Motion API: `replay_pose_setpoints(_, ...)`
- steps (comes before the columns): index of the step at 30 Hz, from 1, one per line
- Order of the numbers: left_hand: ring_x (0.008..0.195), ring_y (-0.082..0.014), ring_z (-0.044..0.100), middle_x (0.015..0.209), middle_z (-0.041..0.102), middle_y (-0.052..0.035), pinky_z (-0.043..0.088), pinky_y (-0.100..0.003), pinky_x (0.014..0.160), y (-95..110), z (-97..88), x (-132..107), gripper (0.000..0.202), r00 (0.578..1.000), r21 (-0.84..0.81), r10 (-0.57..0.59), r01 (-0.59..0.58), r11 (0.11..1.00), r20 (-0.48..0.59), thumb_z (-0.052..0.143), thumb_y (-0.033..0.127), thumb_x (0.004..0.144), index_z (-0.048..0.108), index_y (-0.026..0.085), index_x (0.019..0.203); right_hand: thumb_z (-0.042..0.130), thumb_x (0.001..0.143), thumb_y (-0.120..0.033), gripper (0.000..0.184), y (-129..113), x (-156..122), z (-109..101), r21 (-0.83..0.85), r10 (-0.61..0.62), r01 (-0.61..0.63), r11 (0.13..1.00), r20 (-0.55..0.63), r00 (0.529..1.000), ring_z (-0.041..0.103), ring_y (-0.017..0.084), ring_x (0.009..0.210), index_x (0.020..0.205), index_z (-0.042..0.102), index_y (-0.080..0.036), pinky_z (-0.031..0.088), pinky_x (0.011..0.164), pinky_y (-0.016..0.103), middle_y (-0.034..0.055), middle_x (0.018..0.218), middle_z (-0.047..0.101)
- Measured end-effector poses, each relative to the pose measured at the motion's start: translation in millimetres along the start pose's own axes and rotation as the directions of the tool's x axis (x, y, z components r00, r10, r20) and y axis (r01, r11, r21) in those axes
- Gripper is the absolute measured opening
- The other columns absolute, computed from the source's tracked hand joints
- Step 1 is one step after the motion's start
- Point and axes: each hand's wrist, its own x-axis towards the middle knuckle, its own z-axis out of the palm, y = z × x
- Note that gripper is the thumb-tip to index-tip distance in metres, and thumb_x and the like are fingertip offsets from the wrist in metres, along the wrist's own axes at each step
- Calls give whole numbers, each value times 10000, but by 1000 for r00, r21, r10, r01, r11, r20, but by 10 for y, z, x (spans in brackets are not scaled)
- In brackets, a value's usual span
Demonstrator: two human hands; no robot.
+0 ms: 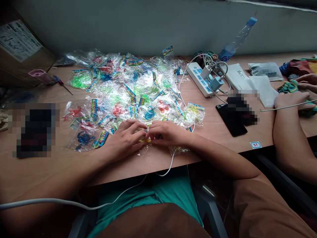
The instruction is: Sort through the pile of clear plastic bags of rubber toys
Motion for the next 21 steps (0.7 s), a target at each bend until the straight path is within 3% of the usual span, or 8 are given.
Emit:
replay_pose_setpoints(3,1238,-303,543,1264,689,-98,456,-465,1050,7,-6,-5,168,1000,-37,-10,9,999,-4,655,322,1014,654,194,1123,672,1008,-248,74,-47,16,-18,93,9,-5,996,-45,999,627,158,824,1010,706,-182,483,739,286,44,890,682)
replay_pose_setpoints(10,1198,-261,578,1238,679,-71,459,-420,1039,27,9,-28,436,991,-215,-113,94,972,-77,695,259,980,508,248,1373,723,969,-197,121,-112,40,-55,294,23,35,955,-190,981,692,145,843,1090,729,-186,533,763,286,47,924,748)
replay_pose_setpoints(16,1315,-298,532,1357,659,-113,421,-465,1104,37,-4,-22,626,978,-303,-168,122,945,-128,742,276,933,439,216,1478,766,929,-159,139,-130,30,-23,438,37,50,897,-189,981,743,159,872,1067,757,-169,601,806,314,66,940,777)
replay_pose_setpoints(18,1309,-289,554,1338,680,-106,411,-463,1103,47,-16,-15,609,976,-331,-168,115,937,-139,731,256,936,447,223,1474,773,919,-140,221,-125,13,12,502,68,40,864,-196,978,755,158,882,1136,749,-176,622,812,315,63,964,776)
replay_pose_setpoints(21,1154,-241,659,1186,741,-56,421,-437,1048,68,-33,-4,467,971,-409,-159,73,910,-180,700,209,950,517,247,1378,807,893,-136,389,-120,-6,77,573,106,58,818,-249,963,762,154,907,1262,705,-207,648,829,319,52,1024,759)
